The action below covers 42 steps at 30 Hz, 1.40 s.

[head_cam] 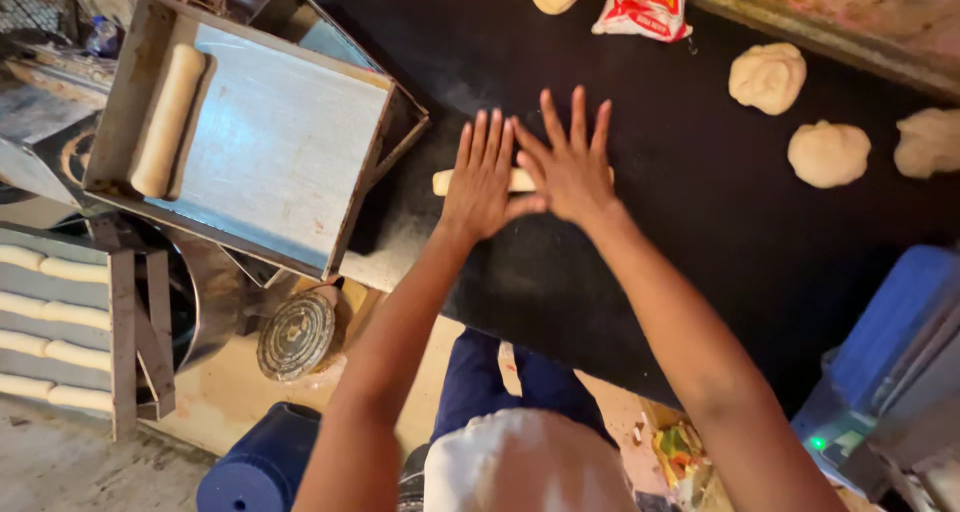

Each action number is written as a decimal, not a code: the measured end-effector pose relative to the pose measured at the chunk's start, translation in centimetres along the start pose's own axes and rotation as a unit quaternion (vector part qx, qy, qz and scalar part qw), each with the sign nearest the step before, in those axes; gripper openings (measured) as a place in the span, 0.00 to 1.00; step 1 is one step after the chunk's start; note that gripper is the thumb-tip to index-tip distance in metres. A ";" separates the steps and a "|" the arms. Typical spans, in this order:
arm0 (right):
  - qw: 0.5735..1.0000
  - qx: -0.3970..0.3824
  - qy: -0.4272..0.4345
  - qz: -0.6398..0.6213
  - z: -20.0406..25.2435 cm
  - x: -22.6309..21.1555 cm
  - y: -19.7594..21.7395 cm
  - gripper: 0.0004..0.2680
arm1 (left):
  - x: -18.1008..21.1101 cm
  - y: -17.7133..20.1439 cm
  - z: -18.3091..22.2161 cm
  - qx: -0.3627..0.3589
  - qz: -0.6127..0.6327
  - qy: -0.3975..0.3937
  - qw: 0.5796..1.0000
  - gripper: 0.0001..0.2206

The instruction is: The person manipulates pieces of dough by hand, rolling and shaping them into uniform logs on a black counter, before placing them onto a metal baking tray.

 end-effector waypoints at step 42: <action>0.998 -0.021 0.017 0.061 8.6 -5.1 -2.0 0.23 | 0.0 0.9 10.2 0.015 0.052 -0.072 0.996 0.53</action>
Point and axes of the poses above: each hand's wrist, its own z-axis away from the middle knuckle, its own y-axis out of the back of the hand, x = y × z, the point moved 3 cm from there along -z, towards the middle knuckle, and after that the axes turned 9 degrees about -z, right-handed, at the moved point
